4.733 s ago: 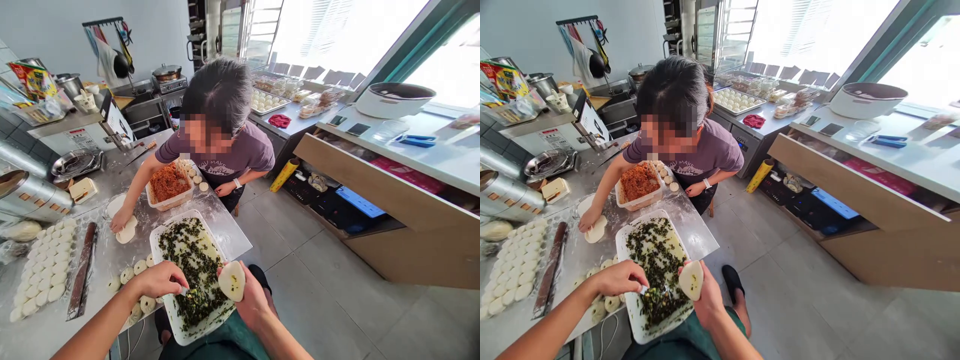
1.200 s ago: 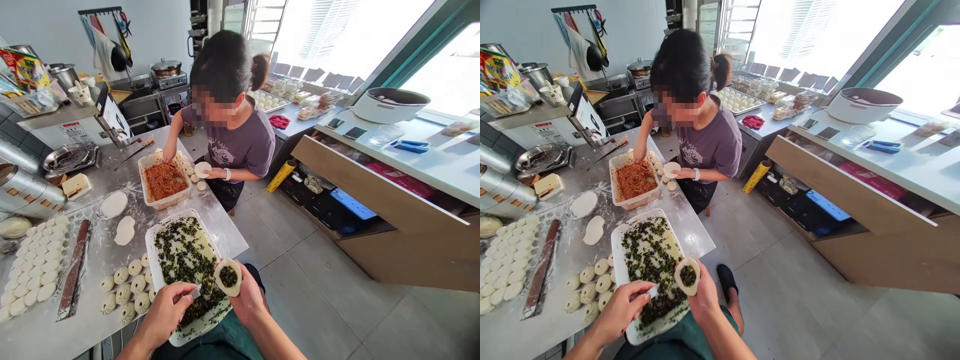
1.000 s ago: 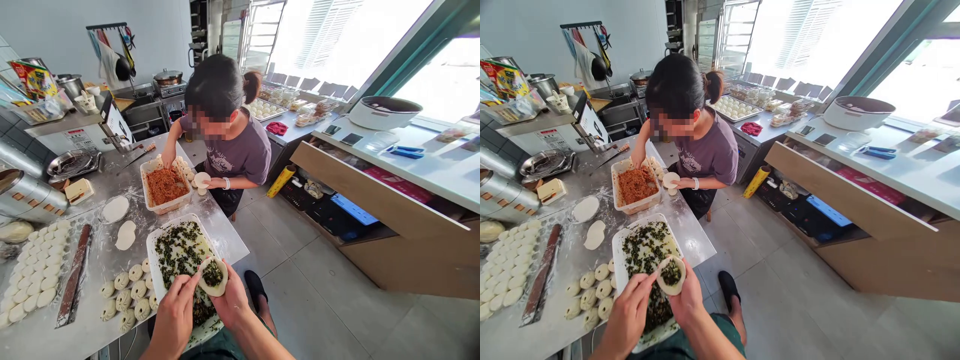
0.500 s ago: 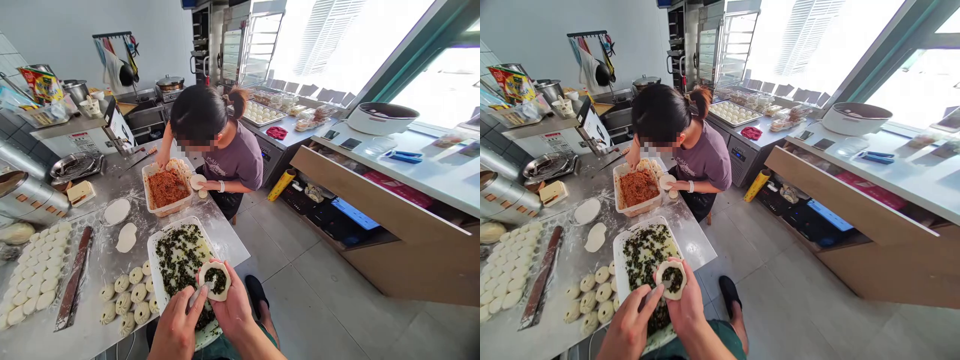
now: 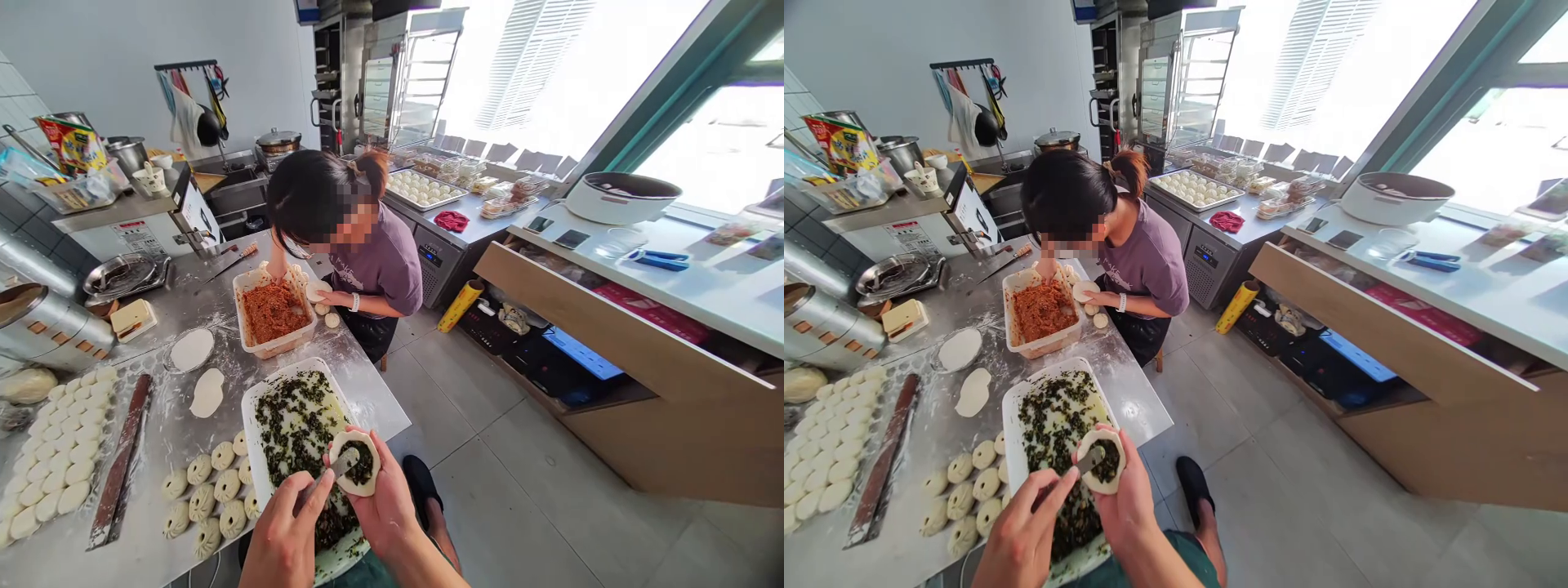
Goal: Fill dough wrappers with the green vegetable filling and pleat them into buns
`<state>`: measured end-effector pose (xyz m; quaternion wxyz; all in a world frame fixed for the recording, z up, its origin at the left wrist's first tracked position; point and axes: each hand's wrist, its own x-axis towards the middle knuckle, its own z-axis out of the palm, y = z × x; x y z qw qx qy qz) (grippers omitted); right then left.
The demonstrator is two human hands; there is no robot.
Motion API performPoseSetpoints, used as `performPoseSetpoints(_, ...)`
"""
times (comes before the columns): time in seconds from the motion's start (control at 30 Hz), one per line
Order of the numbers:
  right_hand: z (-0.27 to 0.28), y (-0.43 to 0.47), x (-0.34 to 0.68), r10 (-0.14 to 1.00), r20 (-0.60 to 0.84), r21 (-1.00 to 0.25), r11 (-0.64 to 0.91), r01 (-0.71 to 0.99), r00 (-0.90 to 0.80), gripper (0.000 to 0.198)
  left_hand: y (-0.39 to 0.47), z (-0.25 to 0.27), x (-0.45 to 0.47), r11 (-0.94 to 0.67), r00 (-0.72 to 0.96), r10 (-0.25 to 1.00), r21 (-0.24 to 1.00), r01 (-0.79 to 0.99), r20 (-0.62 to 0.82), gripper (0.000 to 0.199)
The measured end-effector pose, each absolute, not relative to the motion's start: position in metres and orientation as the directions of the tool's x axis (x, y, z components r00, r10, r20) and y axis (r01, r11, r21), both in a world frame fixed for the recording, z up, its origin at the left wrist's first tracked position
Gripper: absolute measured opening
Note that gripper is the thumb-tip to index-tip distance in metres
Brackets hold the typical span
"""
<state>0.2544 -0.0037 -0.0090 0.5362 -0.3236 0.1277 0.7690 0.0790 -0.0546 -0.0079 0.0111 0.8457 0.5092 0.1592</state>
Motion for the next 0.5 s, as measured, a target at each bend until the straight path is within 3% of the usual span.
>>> performPoseSetpoints(0.17, -0.006, -0.003, 0.255, 0.756, -0.612, -0.159, -0.406, -0.9, -0.233, 0.03, -0.049, -0.002, 0.074, -0.494, 0.445, 0.864, 0.223, 0.84, 0.238, 0.06)
performPoseSetpoints(0.23, -0.007, -0.002, 0.254, 0.755, -0.621, -0.175, -0.393, -0.903, -0.209, 0.028, -0.048, 0.006, 0.074, -0.471, 0.421, 0.88, 0.295, 0.831, 0.22, 0.056)
performPoseSetpoints(0.37, -0.011, -0.001, 0.252, 0.738, -0.661, -0.222, -0.368, -0.903, -0.138, 0.027, -0.04, 0.026, 0.079, -0.226, 0.296, 0.955, 0.618, 0.753, -0.012, 0.04)
performPoseSetpoints(0.43, -0.011, -0.002, 0.251, 0.745, -0.649, -0.225, -0.382, -0.896, -0.154, 0.031, -0.035, 0.031, 0.082, -0.12, 0.242, 0.965, 0.652, 0.749, -0.1, 0.033)
performPoseSetpoints(0.5, -0.012, -0.003, 0.25, 0.749, -0.638, -0.213, -0.398, -0.892, -0.181, 0.034, -0.031, 0.032, 0.083, -0.114, 0.21, 0.974, 0.614, 0.781, -0.088, 0.031)
